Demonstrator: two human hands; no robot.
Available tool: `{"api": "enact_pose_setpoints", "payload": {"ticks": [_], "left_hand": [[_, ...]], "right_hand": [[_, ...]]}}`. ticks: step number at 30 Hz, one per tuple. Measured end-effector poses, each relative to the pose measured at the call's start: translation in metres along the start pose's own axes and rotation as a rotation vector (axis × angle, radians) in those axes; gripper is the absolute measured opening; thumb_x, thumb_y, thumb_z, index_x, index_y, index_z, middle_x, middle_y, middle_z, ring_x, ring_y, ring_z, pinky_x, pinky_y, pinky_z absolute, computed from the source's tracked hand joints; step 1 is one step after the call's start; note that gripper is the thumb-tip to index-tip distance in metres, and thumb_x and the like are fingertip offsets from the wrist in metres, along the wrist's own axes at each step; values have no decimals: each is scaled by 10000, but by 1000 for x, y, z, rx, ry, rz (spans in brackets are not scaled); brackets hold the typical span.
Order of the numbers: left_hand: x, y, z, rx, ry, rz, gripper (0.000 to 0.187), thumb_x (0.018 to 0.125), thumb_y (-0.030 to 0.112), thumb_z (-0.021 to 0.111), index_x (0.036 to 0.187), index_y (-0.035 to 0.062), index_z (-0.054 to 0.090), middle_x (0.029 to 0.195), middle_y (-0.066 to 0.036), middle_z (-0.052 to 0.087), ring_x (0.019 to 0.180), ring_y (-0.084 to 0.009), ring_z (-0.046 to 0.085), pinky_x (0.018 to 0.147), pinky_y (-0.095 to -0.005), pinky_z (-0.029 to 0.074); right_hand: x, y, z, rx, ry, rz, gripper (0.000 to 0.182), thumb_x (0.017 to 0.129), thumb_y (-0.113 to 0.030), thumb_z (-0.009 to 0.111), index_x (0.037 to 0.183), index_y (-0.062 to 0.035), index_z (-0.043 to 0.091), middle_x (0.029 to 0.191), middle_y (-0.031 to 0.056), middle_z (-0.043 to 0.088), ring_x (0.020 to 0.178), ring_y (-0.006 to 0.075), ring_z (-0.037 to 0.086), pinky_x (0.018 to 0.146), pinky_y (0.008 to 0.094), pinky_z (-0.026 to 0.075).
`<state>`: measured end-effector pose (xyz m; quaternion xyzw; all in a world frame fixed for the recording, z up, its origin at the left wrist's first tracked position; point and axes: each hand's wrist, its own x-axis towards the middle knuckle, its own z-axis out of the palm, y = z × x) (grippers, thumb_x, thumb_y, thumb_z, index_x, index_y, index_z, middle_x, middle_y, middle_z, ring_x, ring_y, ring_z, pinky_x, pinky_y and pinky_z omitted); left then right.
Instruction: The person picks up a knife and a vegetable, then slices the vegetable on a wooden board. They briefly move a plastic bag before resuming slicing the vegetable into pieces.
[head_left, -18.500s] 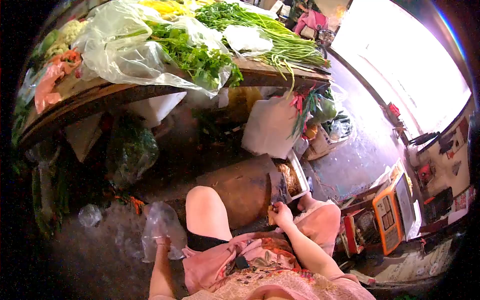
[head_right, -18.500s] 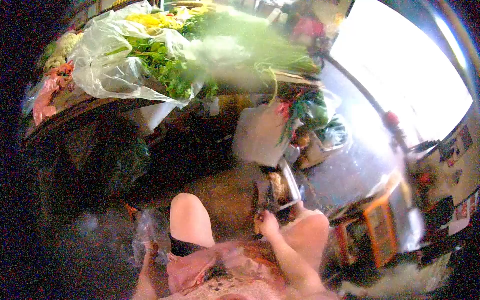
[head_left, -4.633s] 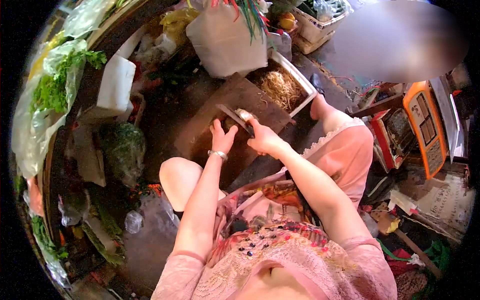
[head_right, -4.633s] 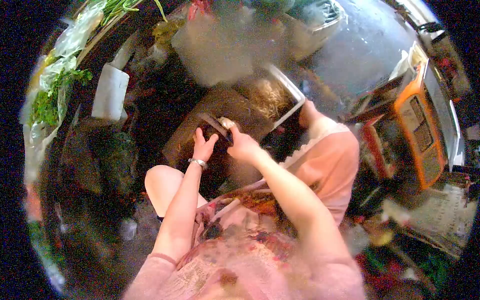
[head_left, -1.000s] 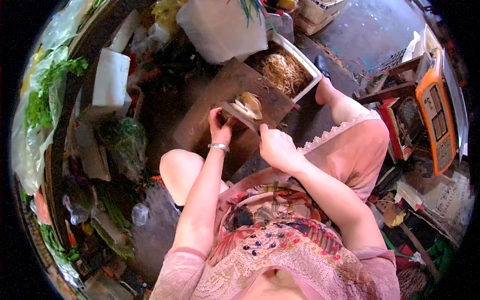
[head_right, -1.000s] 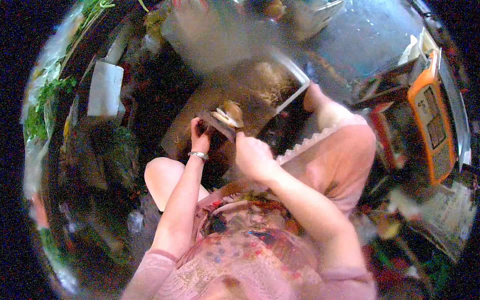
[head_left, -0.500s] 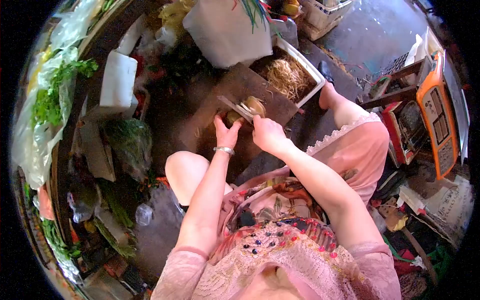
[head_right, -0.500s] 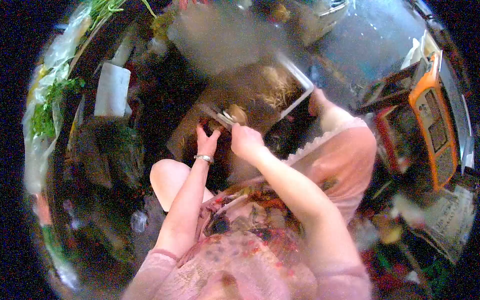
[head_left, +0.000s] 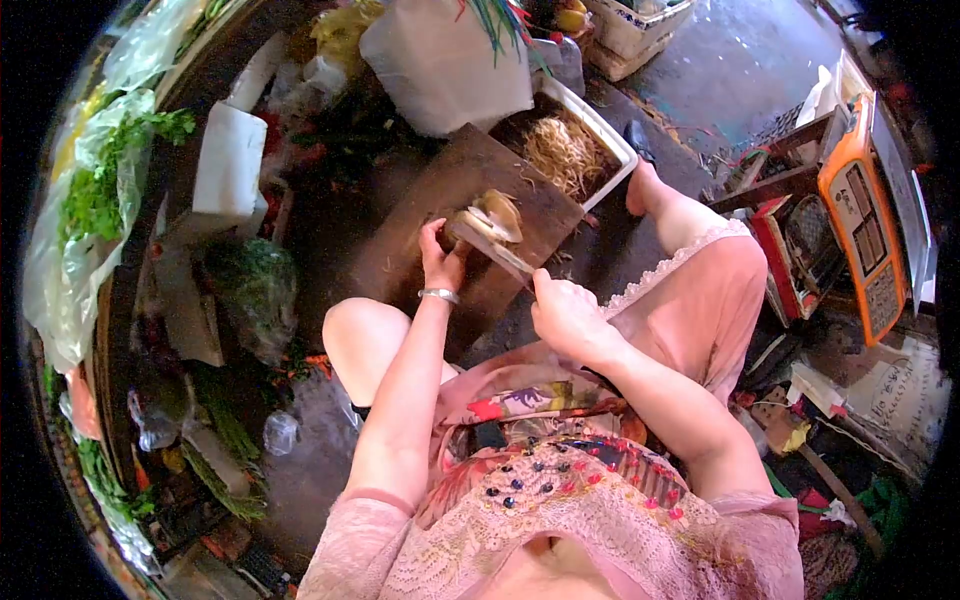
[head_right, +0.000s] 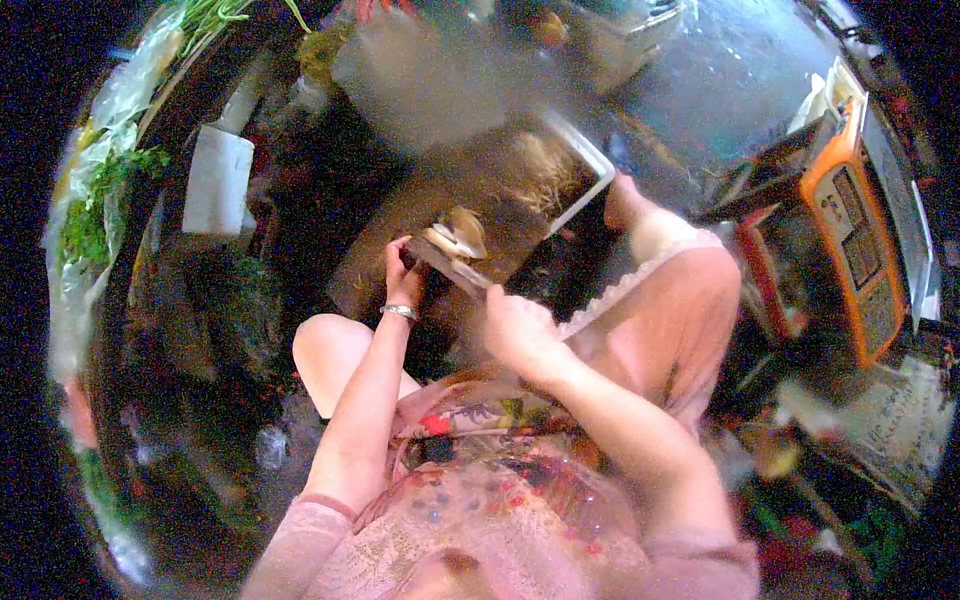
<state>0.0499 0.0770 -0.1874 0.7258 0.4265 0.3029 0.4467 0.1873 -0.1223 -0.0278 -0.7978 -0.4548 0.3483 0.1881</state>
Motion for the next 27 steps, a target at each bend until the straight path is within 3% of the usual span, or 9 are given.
{"api": "enact_pose_setpoints", "payload": {"ticks": [5, 7, 8, 13, 16, 19, 22, 27], "left_hand": [[0, 13, -2, 143, -2, -13, 537, 707, 106, 795, 1155, 60, 503, 1125, -106, 523, 1056, -245, 495, 950, -339, 398], [0, -4, 2, -181, 3, -113, 534, 712, 88, 781, 1164, 68, 496, 1142, -101, 516, 1077, -239, 490, 973, -338, 389], [-3, -12, 3, -179, 2, -117, 534, 712, 88, 781, 1164, 68, 496, 1142, -101, 516, 1077, -239, 490, 973, -338, 389], [-6, 52, -5, -141, -34, -293, 652, 731, 127, 735, 1279, 0, 405, 1292, -162, 459, 1184, -268, 460, 1030, -344, 346], [-6, 50, -5, 52, -26, -268, 705, 746, 201, 721, 1310, -32, 367, 1329, -200, 433, 1217, -292, 443, 1043, -358, 330], [-10, 43, -1, 92, 37, -199, 686, 757, 230, 708, 1303, -26, 380, 1311, -205, 444, 1206, -310, 446, 1048, -367, 322], [-7, 60, -5, 66, -24, -237, 681, 758, 243, 727, 1290, -25, 396, 1301, -197, 442, 1198, -303, 449, 1044, -363, 328], [-13, 42, 0, -67, 39, -216, 603, 757, 159, 756, 1250, 29, 434, 1235, -152, 462, 1156, -271, 462, 1020, -366, 350]], "right_hand": [[10, -3, -3, 1, 1, -15, 192, 800, -56, 469, 963, 45, 460, 793, 288, 610, 801, 457, 607, 718, 538, 473], [21, -7, -3, 4, 8, -48, 195, 801, -45, 461, 970, 53, 465, 788, 292, 608, 802, 462, 606, 717, 539, 474], [27, -8, -1, 6, 4, -47, 195, 801, -45, 461, 970, 53, 465, 788, 292, 608, 802, 462, 606, 717, 539, 474], [57, -11, 6, 9, 14, -88, 189, 796, -43, 465, 961, 50, 477, 806, 284, 614, 826, 459, 609, 734, 530, 482], [76, -11, 16, 7, 86, -116, 186, 792, -45, 474, 957, 41, 481, 807, 271, 621, 832, 448, 615, 738, 524, 488], [94, -8, 25, -39, 83, -98, 195, 818, -75, 487, 969, 44, 517, 837, 236, 648, 831, 404, 645, 717, 488, 524], [91, -3, 23, -72, 61, -80, 187, 818, -85, 496, 963, 32, 509, 824, 238, 647, 814, 405, 646, 718, 490, 525], [52, -8, 12, -41, 40, -98, 193, 816, -98, 504, 958, 32, 490, 796, 262, 631, 807, 425, 632, 721, 515, 501]]}}
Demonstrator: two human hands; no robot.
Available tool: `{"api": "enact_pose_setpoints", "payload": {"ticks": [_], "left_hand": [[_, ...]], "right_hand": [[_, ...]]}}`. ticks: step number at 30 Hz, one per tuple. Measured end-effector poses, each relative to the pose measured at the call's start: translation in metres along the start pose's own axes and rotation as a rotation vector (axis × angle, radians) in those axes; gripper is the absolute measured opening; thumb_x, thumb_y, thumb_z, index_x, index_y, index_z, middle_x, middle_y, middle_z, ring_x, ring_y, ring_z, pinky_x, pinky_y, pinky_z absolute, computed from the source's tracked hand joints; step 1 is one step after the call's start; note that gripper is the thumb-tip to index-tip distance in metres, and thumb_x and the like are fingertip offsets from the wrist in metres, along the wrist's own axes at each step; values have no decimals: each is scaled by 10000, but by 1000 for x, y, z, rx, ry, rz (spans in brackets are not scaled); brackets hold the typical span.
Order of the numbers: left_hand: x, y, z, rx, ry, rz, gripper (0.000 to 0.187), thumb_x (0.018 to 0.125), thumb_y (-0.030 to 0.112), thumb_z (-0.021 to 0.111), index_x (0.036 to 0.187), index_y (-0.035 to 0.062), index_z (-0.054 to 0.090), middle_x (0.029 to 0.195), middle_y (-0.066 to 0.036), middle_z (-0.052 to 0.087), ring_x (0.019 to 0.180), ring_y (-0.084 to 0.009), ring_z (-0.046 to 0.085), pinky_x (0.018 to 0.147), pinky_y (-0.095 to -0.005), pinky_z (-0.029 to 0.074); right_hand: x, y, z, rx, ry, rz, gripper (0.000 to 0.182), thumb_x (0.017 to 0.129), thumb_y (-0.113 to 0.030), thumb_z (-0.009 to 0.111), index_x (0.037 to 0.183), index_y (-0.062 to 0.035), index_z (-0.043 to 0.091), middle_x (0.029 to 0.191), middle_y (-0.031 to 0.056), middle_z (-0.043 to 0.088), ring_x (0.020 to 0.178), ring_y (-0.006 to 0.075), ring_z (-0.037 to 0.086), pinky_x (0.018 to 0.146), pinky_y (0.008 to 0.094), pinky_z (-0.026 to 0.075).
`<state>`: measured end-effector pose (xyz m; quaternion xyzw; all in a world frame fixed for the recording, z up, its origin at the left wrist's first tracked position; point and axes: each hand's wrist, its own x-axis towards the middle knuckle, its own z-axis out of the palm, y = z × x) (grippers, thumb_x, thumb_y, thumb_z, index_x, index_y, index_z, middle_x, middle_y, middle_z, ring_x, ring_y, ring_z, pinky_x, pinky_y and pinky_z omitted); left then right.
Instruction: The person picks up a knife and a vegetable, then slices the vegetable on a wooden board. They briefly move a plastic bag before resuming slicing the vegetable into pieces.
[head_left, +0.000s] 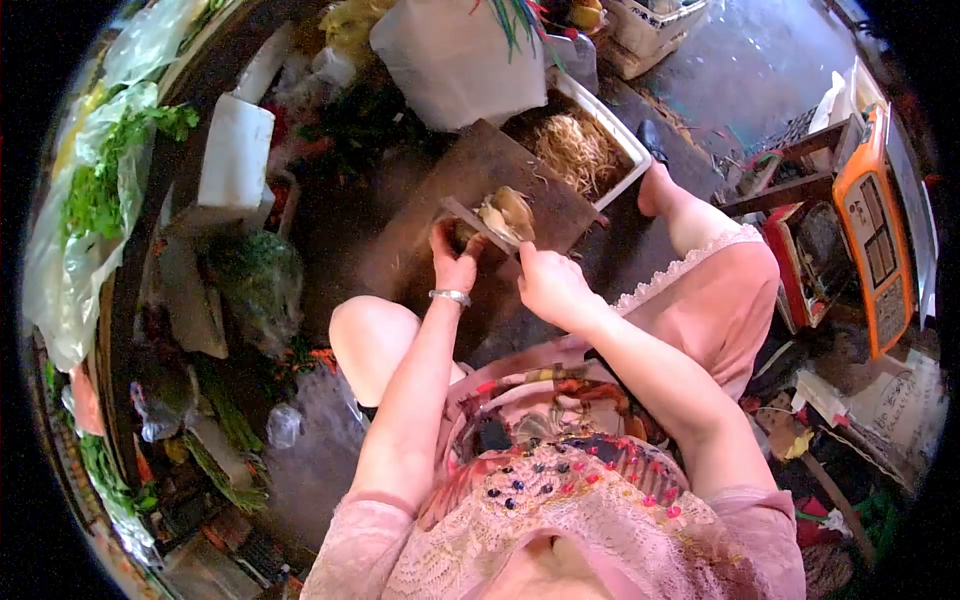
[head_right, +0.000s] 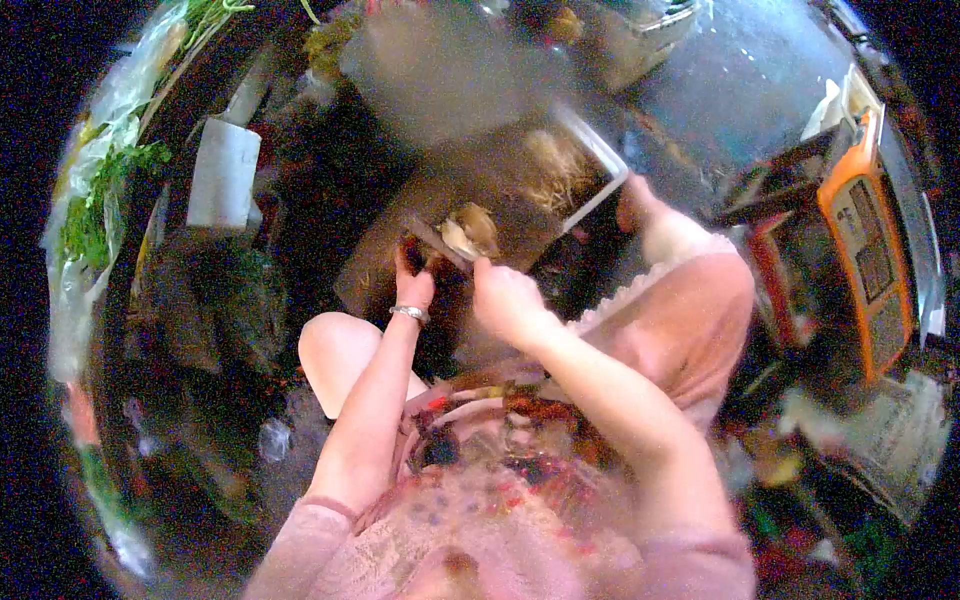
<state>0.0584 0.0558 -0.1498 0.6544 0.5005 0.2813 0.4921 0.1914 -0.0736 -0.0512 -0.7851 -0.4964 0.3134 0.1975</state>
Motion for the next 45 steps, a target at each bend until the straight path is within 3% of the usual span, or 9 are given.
{"api": "enact_pose_setpoints", "payload": {"ticks": [5, 10, 21, 33, 36, 37, 41, 43, 45], "left_hand": [[29, -84, 9, -120, 5, 161, 560, 732, 93, 771, 1201, 61, 465, 1187, -114, 485, 1107, -268, 468, 995, -359, 367], [18, -34, -5, 183, -49, 323, 557, 720, 96, 767, 1191, 59, 471, 1154, -123, 504, 1084, -277, 476, 976, -360, 378], [3, -4, 1, -189, -49, -35, 609, 753, 18, 714, 1279, 58, 409, 1239, -100, 496, 1157, -223, 463, 1020, -336, 354], [2, 0, -1, 99, -15, 10, 734, 741, 318, 742, 1280, -29, 383, 1311, -226, 410, 1226, -335, 414, 1046, -369, 321], [2, 20, -3, 161, -24, -10, 753, 736, 354, 755, 1282, -14, 389, 1291, -217, 422, 1208, -336, 428, 1039, -386, 328], [0, 23, -3, 164, -26, -25, 756, 733, 369, 761, 1282, -4, 398, 1287, -211, 427, 1204, -334, 431, 1036, -391, 332], [6, 10, -9, 131, -101, -60, 751, 730, 403, 770, 1277, 19, 428, 1298, -202, 427, 1208, -328, 431, 1029, -399, 341], [1, 22, -9, 155, -59, -73, 679, 740, 370, 767, 1242, 25, 467, 1277, -190, 464, 1189, -309, 456, 1017, -384, 355], [2, 30, -10, 106, -58, -96, 624, 743, 319, 773, 1216, 25, 492, 1238, -159, 511, 1155, -276, 489, 995, -361, 378]], "right_hand": [[-40, -5, -15, 27, -45, 70, 193, 805, -90, 491, 939, 48, 471, 780, 292, 614, 809, 456, 609, 733, 537, 470], [-52, -2, -20, 41, -70, 103, 194, 805, -78, 481, 951, 50, 469, 803, 299, 611, 816, 458, 607, 734, 537, 469], [-9, -1, -6, 33, 1, 3, 186, 806, -52, 471, 963, 47, 461, 787, 288, 612, 790, 454, 612, 701, 537, 478], [51, 2, 6, -25, -84, 104, 266, 817, -117, 543, 1042, 25, 544, 947, 247, 648, 895, 387, 645, 804, 458, 522], [47, 14, 2, 77, -3, 74, 184, 815, -112, 546, 958, 5, 542, 901, 261, 631, 924, 437, 597, 788, 525, 474], [48, 22, 8, 106, 159, 2, 230, 808, -118, 554, 997, 11, 579, 827, 250, 629, 786, 390, 643, 692, 481, 505], [37, 30, -7, 730, -120, 300, 415, 792, -123, 552, 1166, 56, 540, 729, 226, 611, 470, 251, 599, 479, 350, 491], [33, 30, 4, 385, 112, 36, 351, 793, -156, 586, 1092, 27, 576, 906, 278, 634, 876, 440, 621, 783, 502, 513], [23, 14, -1, 111, 123, 5, 237, 802, -171, 599, 932, 22, 553, 880, 272, 635, 858, 435, 629, 781, 515, 513]]}}
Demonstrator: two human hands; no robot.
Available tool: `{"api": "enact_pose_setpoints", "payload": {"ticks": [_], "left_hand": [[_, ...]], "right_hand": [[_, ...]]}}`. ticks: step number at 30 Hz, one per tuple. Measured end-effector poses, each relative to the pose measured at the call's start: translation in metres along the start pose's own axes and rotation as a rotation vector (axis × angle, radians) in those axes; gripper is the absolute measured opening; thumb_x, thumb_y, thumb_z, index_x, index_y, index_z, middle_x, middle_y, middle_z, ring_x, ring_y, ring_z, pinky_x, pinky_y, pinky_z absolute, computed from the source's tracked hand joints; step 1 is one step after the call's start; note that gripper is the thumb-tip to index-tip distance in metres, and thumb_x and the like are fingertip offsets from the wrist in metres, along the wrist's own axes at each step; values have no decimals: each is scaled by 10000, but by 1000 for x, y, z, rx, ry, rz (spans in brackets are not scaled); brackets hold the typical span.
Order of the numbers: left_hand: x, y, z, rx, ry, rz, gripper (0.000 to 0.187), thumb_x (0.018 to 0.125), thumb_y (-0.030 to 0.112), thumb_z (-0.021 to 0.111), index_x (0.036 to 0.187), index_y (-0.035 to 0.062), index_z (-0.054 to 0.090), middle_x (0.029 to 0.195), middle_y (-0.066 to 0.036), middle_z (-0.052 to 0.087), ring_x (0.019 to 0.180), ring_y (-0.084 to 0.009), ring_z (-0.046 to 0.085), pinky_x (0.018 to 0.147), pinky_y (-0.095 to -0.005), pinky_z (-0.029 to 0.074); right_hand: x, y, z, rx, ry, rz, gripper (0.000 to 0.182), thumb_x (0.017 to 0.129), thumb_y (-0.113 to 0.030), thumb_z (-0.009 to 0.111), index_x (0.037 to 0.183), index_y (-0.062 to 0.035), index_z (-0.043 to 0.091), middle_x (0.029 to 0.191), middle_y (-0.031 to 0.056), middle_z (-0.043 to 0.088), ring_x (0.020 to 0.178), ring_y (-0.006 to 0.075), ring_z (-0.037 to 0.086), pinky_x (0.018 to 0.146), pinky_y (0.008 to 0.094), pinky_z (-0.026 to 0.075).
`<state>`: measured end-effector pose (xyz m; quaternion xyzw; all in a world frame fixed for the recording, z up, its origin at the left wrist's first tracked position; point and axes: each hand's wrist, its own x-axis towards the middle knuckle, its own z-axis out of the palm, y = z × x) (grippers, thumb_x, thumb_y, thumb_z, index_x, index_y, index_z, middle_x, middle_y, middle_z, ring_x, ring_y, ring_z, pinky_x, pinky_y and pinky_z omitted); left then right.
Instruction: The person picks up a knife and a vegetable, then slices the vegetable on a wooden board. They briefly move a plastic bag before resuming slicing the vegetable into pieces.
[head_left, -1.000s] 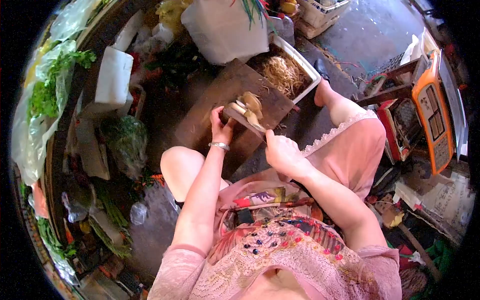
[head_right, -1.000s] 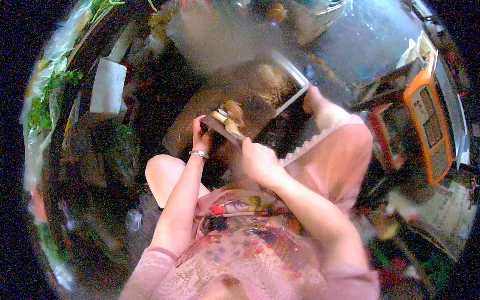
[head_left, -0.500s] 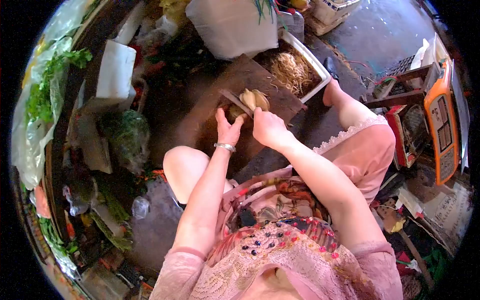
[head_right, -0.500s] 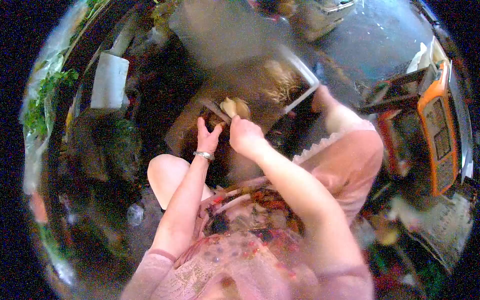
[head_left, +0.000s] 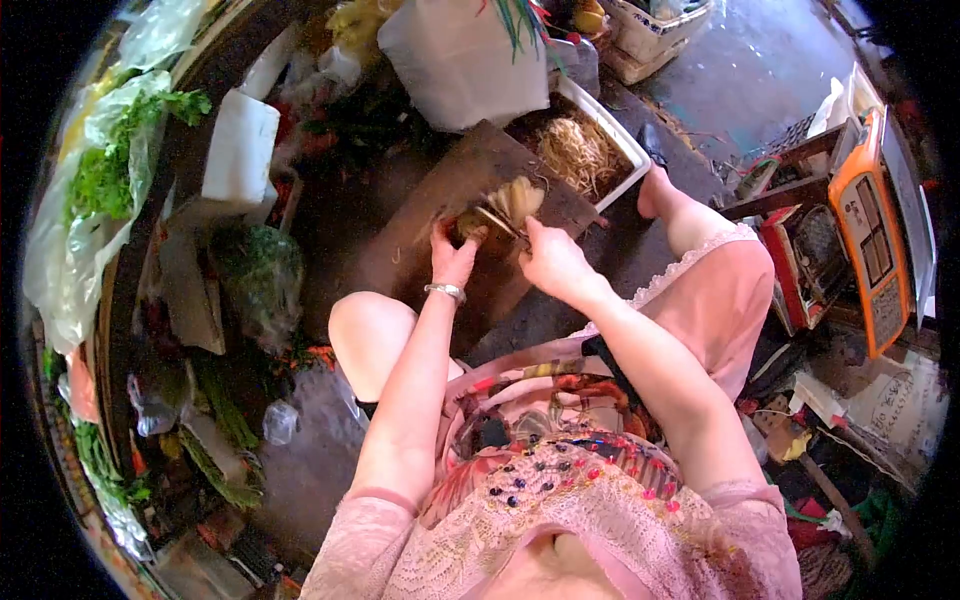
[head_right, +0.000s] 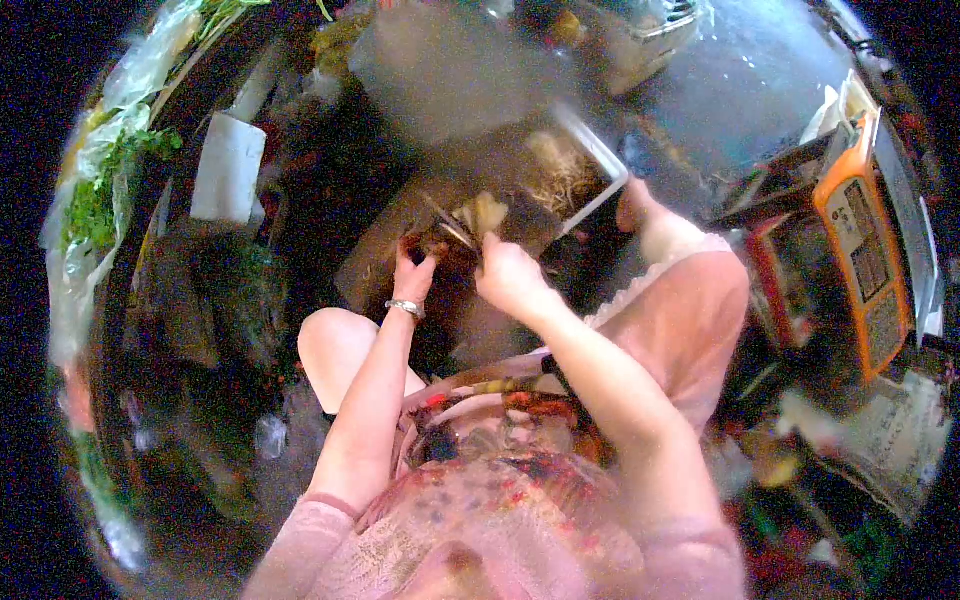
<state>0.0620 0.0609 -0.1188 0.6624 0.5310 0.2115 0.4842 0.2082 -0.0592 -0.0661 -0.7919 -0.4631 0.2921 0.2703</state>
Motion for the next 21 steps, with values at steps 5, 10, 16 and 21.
{"api": "enact_pose_setpoints", "payload": {"ticks": [5, 10, 16, 21], "left_hand": [[6, -22, 6, -124, 3, -16, 532, 744, 168, 773, 1182, 33, 504, 1184, -101, 529, 1105, -217, 501, 960, -319, 399], [58, -131, 25, -935, -151, -222, 516, 723, -53, 713, 1174, 64, 491, 1157, -45, 501, 1072, -181, 483, 966, -291, 386], [28, -59, 10, -108, -2, 187, 487, 732, 78, 740, 1160, 56, 509, 1140, -88, 537, 1072, -223, 503, 960, -325, 397], [20, -43, 6, 34, -15, 186, 483, 729, 88, 748, 1151, 54, 516, 1124, -89, 541, 1066, -231, 505, 955, -328, 399]], "right_hand": [[-34, -23, -8, -77, -112, 39, 207, 814, -129, 522, 935, 38, 507, 806, 278, 622, 830, 447, 613, 755, 521, 492], [-62, -24, -20, -109, -153, 34, 180, 818, -99, 496, 927, 44, 489, 799, 281, 619, 814, 445, 613, 739, 528, 480], [-80, -16, -25, -123, -141, 100, 179, 810, -84, 489, 943, 36, 474, 786, 284, 612, 807, 450, 610, 728, 530, 476], [-77, -9, -24, -120, -132, 63, 176, 809, -71, 484, 948, 35, 466, 791, 289, 612, 801, 455, 610, 715, 535, 478]]}}
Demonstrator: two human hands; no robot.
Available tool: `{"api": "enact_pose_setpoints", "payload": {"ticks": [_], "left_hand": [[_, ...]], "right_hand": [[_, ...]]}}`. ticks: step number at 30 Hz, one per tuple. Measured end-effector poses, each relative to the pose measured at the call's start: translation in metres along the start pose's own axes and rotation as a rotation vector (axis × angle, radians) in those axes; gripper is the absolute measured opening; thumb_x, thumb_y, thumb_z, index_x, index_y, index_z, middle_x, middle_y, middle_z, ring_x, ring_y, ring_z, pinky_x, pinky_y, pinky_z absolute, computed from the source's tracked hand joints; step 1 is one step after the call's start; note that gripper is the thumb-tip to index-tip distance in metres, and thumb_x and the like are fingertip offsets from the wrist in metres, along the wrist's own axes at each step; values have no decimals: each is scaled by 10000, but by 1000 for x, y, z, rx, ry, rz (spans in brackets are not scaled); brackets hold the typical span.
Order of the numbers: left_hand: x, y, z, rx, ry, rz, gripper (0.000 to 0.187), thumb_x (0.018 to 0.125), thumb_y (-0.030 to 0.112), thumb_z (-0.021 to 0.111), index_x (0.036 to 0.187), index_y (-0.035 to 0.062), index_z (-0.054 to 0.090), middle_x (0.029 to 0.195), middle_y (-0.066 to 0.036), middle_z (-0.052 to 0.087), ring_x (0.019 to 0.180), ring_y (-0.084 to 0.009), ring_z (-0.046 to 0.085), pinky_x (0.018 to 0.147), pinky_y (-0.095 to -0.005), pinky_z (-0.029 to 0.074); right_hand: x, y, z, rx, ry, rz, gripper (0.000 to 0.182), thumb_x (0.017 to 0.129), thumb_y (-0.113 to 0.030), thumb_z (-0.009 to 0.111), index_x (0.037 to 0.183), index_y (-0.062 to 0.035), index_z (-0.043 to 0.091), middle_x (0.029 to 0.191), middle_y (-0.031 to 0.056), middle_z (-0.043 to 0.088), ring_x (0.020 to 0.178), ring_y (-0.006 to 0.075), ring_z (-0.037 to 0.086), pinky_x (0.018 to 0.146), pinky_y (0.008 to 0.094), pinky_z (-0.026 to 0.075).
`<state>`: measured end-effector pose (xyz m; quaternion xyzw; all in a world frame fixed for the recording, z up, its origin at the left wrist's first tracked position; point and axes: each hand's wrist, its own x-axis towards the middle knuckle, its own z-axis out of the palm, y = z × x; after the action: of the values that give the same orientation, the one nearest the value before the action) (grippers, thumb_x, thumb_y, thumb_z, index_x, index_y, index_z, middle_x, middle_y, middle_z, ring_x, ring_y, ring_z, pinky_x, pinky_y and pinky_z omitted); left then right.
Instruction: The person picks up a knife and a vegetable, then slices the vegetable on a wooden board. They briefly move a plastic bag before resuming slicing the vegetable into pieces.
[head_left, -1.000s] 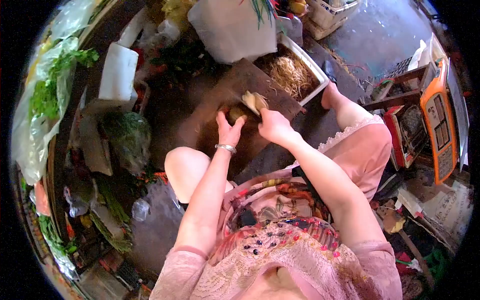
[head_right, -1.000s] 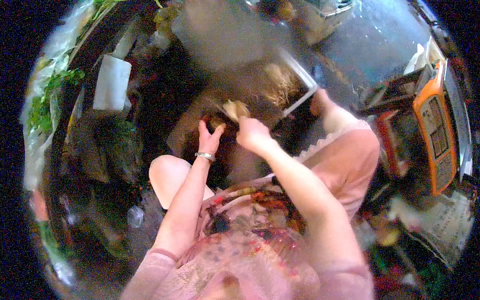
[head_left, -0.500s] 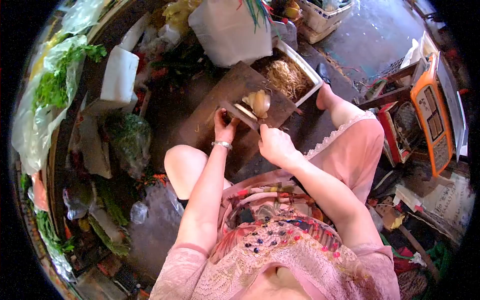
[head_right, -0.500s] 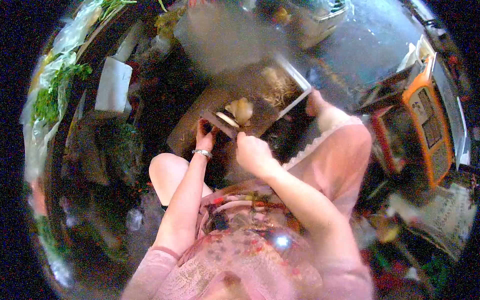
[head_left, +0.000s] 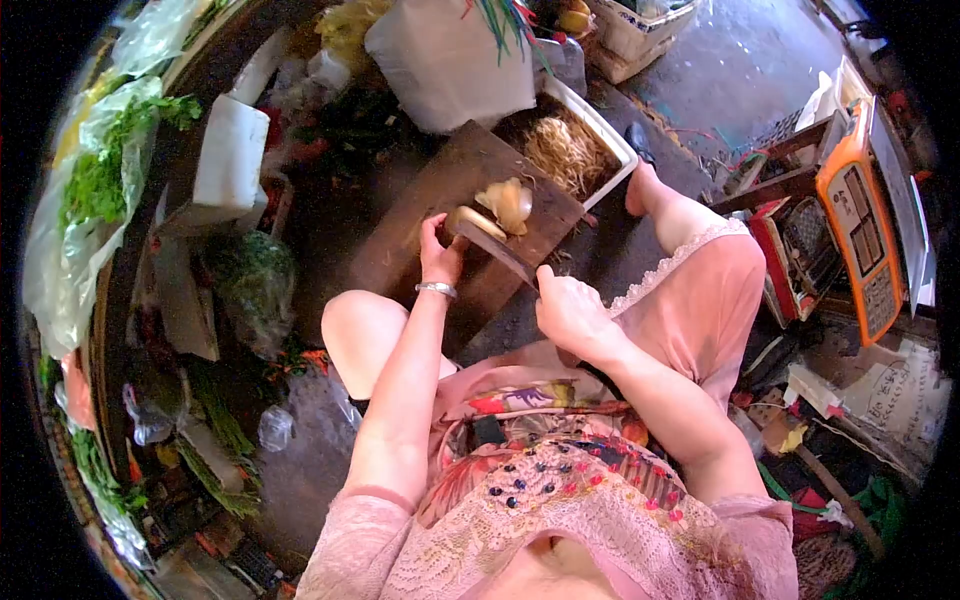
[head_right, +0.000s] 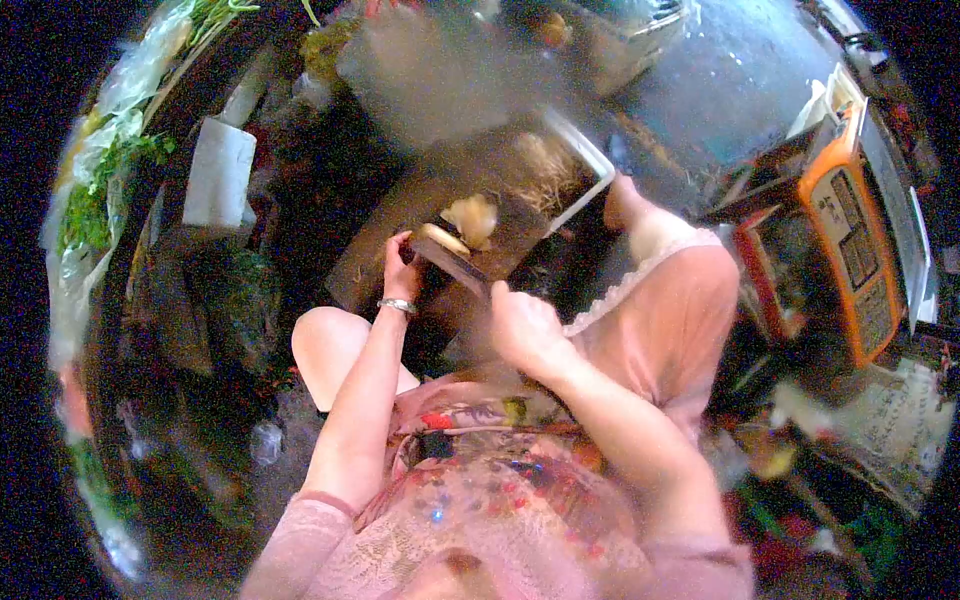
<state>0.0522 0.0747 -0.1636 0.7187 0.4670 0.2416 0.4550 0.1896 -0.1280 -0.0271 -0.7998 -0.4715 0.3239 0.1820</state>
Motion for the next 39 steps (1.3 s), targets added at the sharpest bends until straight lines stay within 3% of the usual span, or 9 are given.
{"api": "enact_pose_setpoints", "payload": {"ticks": [6, 11, 17, 23, 28, 31, 33, 34, 39], "left_hand": [[3, -24, 5, -157, 0, 91, 516, 714, 14, 746, 1168, 63, 505, 1105, -68, 548, 1038, -212, 515, 932, -322, 406], [-10, 18, 4, -317, 38, -131, 556, 741, 34, 742, 1225, 55, 471, 1179, -83, 540, 1100, -212, 503, 971, -322, 387], [-7, 25, -1, -122, 3, -150, 680, 742, 222, 773, 1272, -26, 426, 1242, -146, 515, 1158, -255, 480, 1012, -337, 356], [-8, 21, -1, -116, -12, -177, 694, 747, 245, 767, 1285, -20, 419, 1315, -173, 454, 1203, -260, 447, 1034, -346, 336], [-13, 45, -1, 21, 70, -162, 694, 743, 258, 773, 1286, -1, 426, 1294, -161, 471, 1205, -250, 450, 1029, -343, 343], [-10, 21, 2, -74, 10, -206, 638, 740, 213, 780, 1251, 19, 450, 1264, -130, 492, 1169, -244, 469, 1013, -338, 359], [-7, -10, 13, -530, 85, 3, 545, 741, 133, 773, 1191, 38, 480, 1205, -100, 518, 1113, -238, 487, 989, -335, 375], [-3, -15, 12, -179, 114, 113, 481, 736, 54, 753, 1145, 52, 499, 1146, -90, 532, 1072, -232, 495, 972, -335, 384], [3, -14, 6, -56, 23, 58, 497, 716, 59, 756, 1147, 52, 508, 1128, -103, 545, 1066, -237, 505, 965, -333, 394]], "right_hand": [[23, -5, 3, 8, -7, -18, 180, 803, -59, 482, 951, 44, 469, 779, 286, 612, 788, 454, 611, 704, 535, 479], [48, -8, 12, -7, 33, -67, 167, 799, -50, 476, 937, 43, 472, 787, 284, 614, 778, 451, 613, 695, 531, 485], [84, -12, 16, -37, 21, -89, 187, 799, -58, 486, 964, 19, 530, 861, 259, 638, 860, 400, 640, 747, 491, 516], [98, -11, 21, -4, -15, 19, 178, 814, -104, 531, 954, 5, 547, 887, 244, 645, 886, 403, 635, 780, 486, 514], [80, 1, 22, 55, 102, 7, 182, 817, -124, 544, 946, 4, 543, 873, 245, 644, 878, 411, 636, 770, 498, 515], [53, -4, 12, 27, 50, -17, 185, 818, -127, 532, 940, 12, 519, 836, 253, 633, 848, 428, 624, 757, 515, 500], [34, -9, 4, 4, 2, -37, 194, 817, -127, 513, 942, 20, 490, 802, 268, 620, 811, 445, 612, 735, 529, 482], [25, -9, 3, 6, 2, -33, 190, 814, -116, 507, 943, 22, 487, 804, 271, 620, 812, 447, 612, 732, 531, 480], [2, -6, -7, -13, -48, 28, 182, 807, -91, 487, 943, 30, 480, 810, 281, 618, 821, 451, 607, 741, 535, 472]]}}
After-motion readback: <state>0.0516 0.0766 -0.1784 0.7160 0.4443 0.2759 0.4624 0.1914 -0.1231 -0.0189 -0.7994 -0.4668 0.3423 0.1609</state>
